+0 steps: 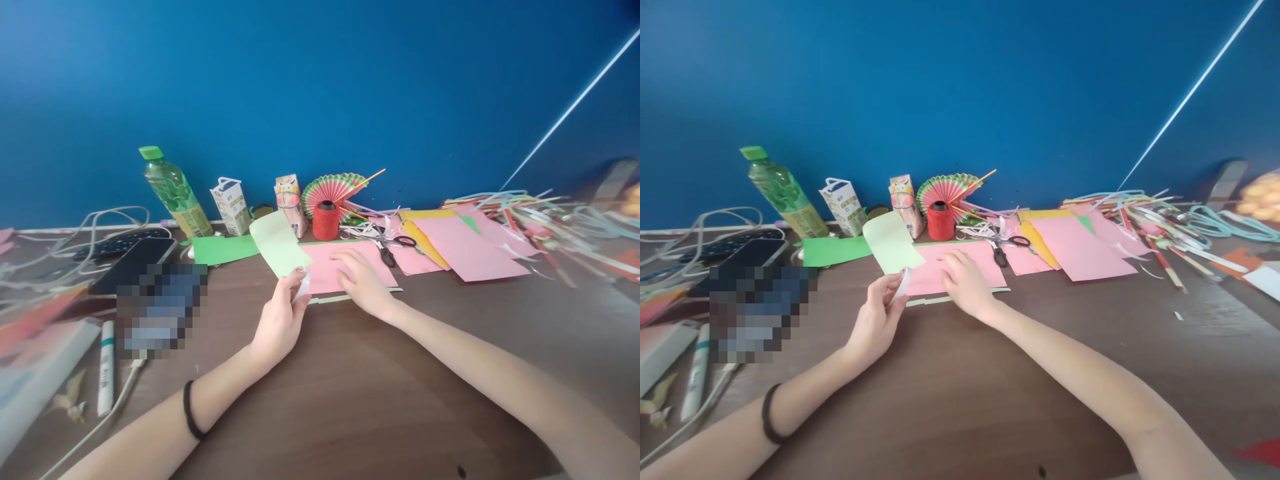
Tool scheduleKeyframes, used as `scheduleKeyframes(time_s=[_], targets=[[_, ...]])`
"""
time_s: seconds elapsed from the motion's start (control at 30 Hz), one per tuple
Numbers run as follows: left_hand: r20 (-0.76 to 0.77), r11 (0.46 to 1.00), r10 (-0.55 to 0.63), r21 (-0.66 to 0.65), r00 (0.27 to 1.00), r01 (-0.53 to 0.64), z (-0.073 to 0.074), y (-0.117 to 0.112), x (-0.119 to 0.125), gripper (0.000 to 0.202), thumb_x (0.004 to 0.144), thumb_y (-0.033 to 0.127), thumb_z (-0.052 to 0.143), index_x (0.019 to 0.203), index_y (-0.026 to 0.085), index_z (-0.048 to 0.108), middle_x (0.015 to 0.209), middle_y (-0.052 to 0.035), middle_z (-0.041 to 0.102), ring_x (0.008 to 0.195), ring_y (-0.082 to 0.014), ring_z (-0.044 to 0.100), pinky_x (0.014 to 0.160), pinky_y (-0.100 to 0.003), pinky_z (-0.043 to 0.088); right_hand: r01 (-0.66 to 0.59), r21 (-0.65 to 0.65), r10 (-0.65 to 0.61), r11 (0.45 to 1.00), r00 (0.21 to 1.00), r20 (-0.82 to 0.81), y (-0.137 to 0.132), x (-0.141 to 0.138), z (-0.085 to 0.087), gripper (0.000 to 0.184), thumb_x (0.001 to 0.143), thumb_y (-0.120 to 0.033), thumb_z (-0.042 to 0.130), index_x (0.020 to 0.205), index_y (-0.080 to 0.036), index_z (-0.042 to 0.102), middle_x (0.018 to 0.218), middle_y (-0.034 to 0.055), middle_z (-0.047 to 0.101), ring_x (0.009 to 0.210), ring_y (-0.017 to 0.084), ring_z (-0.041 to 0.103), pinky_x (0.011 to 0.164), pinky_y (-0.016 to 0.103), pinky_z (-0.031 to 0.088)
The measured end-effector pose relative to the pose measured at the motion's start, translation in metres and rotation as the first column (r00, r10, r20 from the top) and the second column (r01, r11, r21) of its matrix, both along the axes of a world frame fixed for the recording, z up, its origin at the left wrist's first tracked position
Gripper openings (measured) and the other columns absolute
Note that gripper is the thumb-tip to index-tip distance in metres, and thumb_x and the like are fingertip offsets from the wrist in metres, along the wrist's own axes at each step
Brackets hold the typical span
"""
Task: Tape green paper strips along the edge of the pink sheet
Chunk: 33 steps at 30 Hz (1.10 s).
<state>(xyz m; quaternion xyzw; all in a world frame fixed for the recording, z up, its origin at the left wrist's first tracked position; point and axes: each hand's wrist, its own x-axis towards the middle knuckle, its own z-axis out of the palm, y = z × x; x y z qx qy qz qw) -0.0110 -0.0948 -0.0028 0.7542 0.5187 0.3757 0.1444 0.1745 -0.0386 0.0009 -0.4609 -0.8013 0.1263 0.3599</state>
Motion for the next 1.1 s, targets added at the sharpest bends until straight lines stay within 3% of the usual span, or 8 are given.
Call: scheduleKeyframes(time_s=[0.1, 0.23, 0.37, 0.53, 0.73, 0.87, 1.1], targets=[[0.181, 0.995, -0.081, -0.034, 0.98, 0.089, -0.004, 0.0, -0.002, 0.032, 0.086, 0.021, 0.037, 0.116, 0.021, 0.026, 0.117, -0.0112, 0.05, 0.105, -0.0159, 0.055, 0.087, -0.034, 0.045, -0.167, 0.071, 0.178, 0.983, 0.963, -0.204, -0.023, -0.018, 0.005, 0.031, 0.082, -0.015, 0.04, 0.112, -0.02, 0.047, 0.113, 0.0093, 0.053, 0.111, 0.019, 0.048, 0.095, 0.038, 0.041], [0.243, 0.988, -0.13, -0.046, 0.961, 0.145, -0.003, -0.001, -0.003, 0.04, 0.081, 0.013, 0.033, 0.118, 0.023, 0.019, 0.122, -0.0126, 0.044, 0.114, -0.0176, 0.047, 0.089, -0.037, 0.044, -0.287, 0.12, 0.31, 0.95, 0.906, -0.289, -0.039, -0.03, -0.001, 0.037, 0.083, -0.013, 0.041, 0.118, -0.024, 0.041, 0.119, 0.0083, 0.048, 0.116, 0.019, 0.043, 0.097, 0.04, 0.04], [0.301, 0.972, -0.214, -0.029, 0.93, 0.233, 0.0, -0.001, -0.002, 0.044, 0.082, 0.01, 0.029, 0.121, 0.026, 0.017, 0.129, -0.0146, 0.04, 0.097, -0.0149, 0.056, 0.08, -0.036, 0.049, -0.303, 0.13, 0.328, 0.944, 0.898, -0.292, -0.041, -0.029, -0.006, 0.045, 0.084, -0.012, 0.041, 0.126, -0.025, 0.034, 0.125, 0.0083, 0.044, 0.121, 0.019, 0.038, 0.103, 0.04, 0.035], [0.352, 0.957, -0.283, 0.045, 0.892, 0.286, -0.001, 0.003, -0.001, 0.048, 0.086, 0.014, 0.037, 0.128, 0.027, 0.017, 0.129, -0.0141, 0.044, 0.091, -0.0144, 0.06, 0.084, -0.039, 0.048, -0.297, 0.155, 0.33, 0.942, 0.902, -0.277, -0.04, -0.027, -0.007, 0.05, 0.084, -0.012, 0.04, 0.131, -0.025, 0.029, 0.131, 0.009, 0.039, 0.125, 0.02, 0.035, 0.104, 0.044, 0.034], [0.238, 0.976, -0.206, -0.02, 0.949, 0.216, 0.001, 0.004, -0.003, 0.054, 0.084, 0.012, 0.042, 0.132, 0.026, 0.024, 0.102, -0.0046, 0.064, 0.095, -0.0155, 0.06, 0.089, -0.036, 0.044, -0.288, 0.228, 0.339, 0.93, 0.911, -0.236, -0.042, -0.025, -0.009, 0.056, 0.082, -0.01, 0.042, 0.133, -0.026, 0.025, 0.128, 0.0097, 0.042, 0.121, 0.022, 0.039, 0.1, 0.045, 0.037], [0.154, 0.991, -0.122, -0.027, 0.98, 0.128, 0.005, 0.002, -0.003, 0.038, 0.082, 0.009, 0.04, 0.118, 0.025, 0.041, 0.095, -0.0011, 0.065, 0.093, -0.0149, 0.061, 0.083, -0.031, 0.046, -0.287, 0.297, 0.346, 0.911, 0.923, -0.168, -0.045, -0.025, -0.009, 0.06, 0.082, -0.01, 0.043, 0.135, -0.029, 0.022, 0.123, 0.0083, 0.047, 0.114, 0.022, 0.045, 0.095, 0.044, 0.041], [-0.001, 0.992, -0.076, 0.1, 0.997, 0.076, 0.004, 0.003, -0.004, 0.023, 0.083, 0.012, 0.04, 0.1, 0.022, 0.051, 0.094, -0.0019, 0.063, 0.088, -0.0159, 0.058, 0.079, -0.031, 0.046, -0.255, 0.3, 0.305, 0.919, 0.943, -0.132, -0.045, -0.025, -0.01, 0.061, 0.081, -0.01, 0.042, 0.136, -0.029, 0.02, 0.123, 0.0075, 0.048, 0.115, 0.022, 0.044, 0.094, 0.042, 0.04]])
